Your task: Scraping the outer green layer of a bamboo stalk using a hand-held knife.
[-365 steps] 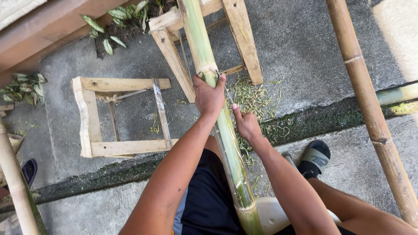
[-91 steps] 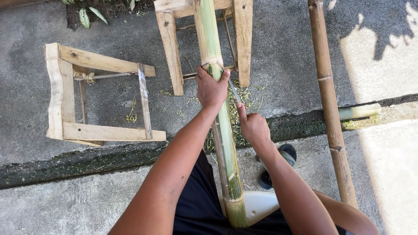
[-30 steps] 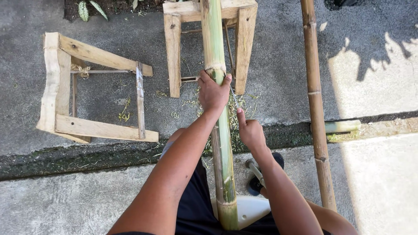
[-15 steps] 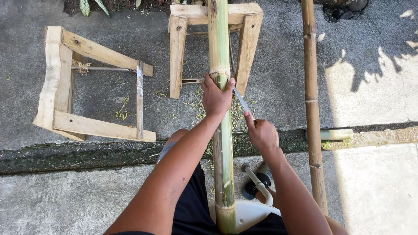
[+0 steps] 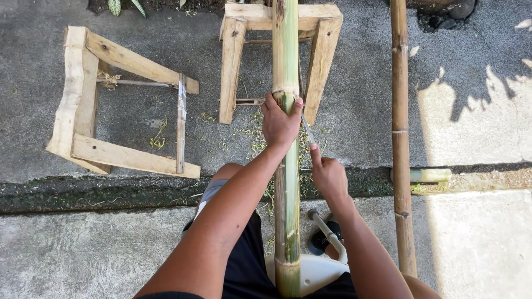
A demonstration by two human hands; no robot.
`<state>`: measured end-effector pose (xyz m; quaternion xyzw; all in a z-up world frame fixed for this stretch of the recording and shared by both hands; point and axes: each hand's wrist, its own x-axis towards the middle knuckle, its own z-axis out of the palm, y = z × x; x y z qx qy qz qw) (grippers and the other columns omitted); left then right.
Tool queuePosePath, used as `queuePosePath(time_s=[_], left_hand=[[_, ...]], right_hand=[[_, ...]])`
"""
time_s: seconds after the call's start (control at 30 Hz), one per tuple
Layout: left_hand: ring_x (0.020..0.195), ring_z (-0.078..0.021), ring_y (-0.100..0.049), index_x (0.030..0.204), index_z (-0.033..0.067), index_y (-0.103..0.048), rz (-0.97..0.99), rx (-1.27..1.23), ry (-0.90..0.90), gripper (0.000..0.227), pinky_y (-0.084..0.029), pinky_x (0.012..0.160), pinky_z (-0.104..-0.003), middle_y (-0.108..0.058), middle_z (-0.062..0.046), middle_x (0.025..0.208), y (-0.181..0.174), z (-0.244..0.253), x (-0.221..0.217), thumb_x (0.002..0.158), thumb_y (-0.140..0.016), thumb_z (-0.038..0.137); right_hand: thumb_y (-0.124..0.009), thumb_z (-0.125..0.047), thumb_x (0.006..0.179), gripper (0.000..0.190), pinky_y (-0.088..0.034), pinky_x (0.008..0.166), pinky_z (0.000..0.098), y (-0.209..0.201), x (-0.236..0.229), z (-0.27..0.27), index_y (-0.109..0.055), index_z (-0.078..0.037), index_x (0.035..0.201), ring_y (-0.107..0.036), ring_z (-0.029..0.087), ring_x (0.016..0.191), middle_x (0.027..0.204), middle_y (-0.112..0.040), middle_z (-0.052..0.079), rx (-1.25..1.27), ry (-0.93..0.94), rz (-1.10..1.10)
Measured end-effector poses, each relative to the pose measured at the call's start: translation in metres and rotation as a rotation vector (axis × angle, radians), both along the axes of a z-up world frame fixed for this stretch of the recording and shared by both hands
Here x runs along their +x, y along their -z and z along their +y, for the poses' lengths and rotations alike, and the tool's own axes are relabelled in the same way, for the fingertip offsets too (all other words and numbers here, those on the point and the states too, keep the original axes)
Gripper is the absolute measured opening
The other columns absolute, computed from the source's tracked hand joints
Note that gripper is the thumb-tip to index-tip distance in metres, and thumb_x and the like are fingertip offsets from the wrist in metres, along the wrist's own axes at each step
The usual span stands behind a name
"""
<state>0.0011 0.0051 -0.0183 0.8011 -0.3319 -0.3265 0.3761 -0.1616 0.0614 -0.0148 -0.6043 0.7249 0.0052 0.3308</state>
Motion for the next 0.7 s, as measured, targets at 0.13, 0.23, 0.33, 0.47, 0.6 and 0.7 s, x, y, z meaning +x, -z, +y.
queuePosePath(time_s=[0.13,0.23,0.33,0.47,0.6,0.7], left_hand=[[0.11,-0.0363,-0.067,0.155,-0.0015,-0.021,0.018,0.0,-0.015,0.1,-0.058,0.09,-0.047,-0.045,-0.023,0.14,-0.001,-0.001,0.0,0.089,-0.063,0.06],[0.111,-0.0372,-0.066,0.155,-0.0024,-0.02,0.003,-0.003,-0.025,0.099,-0.057,0.091,-0.048,-0.045,-0.024,0.14,-0.002,-0.004,0.001,0.093,-0.063,0.062],[0.11,-0.0365,-0.067,0.155,0.0001,-0.021,0.022,0.039,-0.017,0.097,-0.058,0.089,-0.048,-0.047,-0.022,0.138,-0.009,-0.003,0.0,0.092,-0.061,0.063],[0.106,-0.0331,-0.069,0.154,0.0013,-0.023,0.052,0.019,-0.032,0.098,-0.063,0.081,-0.044,-0.049,-0.021,0.134,-0.011,-0.002,0.0,0.088,-0.06,0.064],[0.107,-0.0329,-0.068,0.152,0.0011,-0.027,-0.013,-0.037,-0.043,0.097,-0.06,0.084,-0.044,-0.05,-0.021,0.133,0.005,-0.004,-0.001,0.089,-0.064,0.065],[0.106,-0.0348,-0.066,0.154,-0.0004,-0.021,0.008,-0.025,-0.034,0.1,-0.061,0.081,-0.044,-0.045,-0.023,0.137,0.009,-0.004,-0.001,0.089,-0.063,0.064]], right_hand=[[-0.028,-0.075,0.099,0.089,-0.054,0.055,0.052,-0.018,-0.008,-0.013,-0.07,-0.002,0.067,-0.066,0.034,0.055,0.061,-0.067,0.02,-0.036,-0.095,0.145],[-0.031,-0.077,0.099,0.09,-0.05,0.056,0.0488,-0.024,-0.008,-0.022,-0.073,-0.004,0.069,-0.062,0.034,0.054,0.061,-0.065,0.021,-0.116,-0.168,0.228],[-0.029,-0.077,0.097,0.09,-0.054,0.056,0.0487,-0.019,-0.002,-0.014,-0.07,-0.003,0.066,-0.064,0.032,0.054,0.06,-0.065,0.019,-0.065,-0.133,0.171],[-0.028,-0.079,0.099,0.099,-0.051,0.061,0.0525,0.02,0.009,0.0,-0.064,0.004,0.058,-0.063,0.034,0.056,0.059,-0.064,0.024,-0.004,0.017,-0.089],[-0.025,-0.079,0.099,0.1,-0.049,0.056,0.0466,0.007,0.018,0.005,-0.064,0.002,0.056,-0.065,0.031,0.055,0.058,-0.064,0.023,0.031,0.058,-0.089],[-0.026,-0.078,0.097,0.092,-0.05,0.054,0.0468,-0.013,0.007,0.002,-0.066,-0.004,0.06,-0.065,0.031,0.055,0.06,-0.065,0.019,-0.052,-0.02,0.127]])
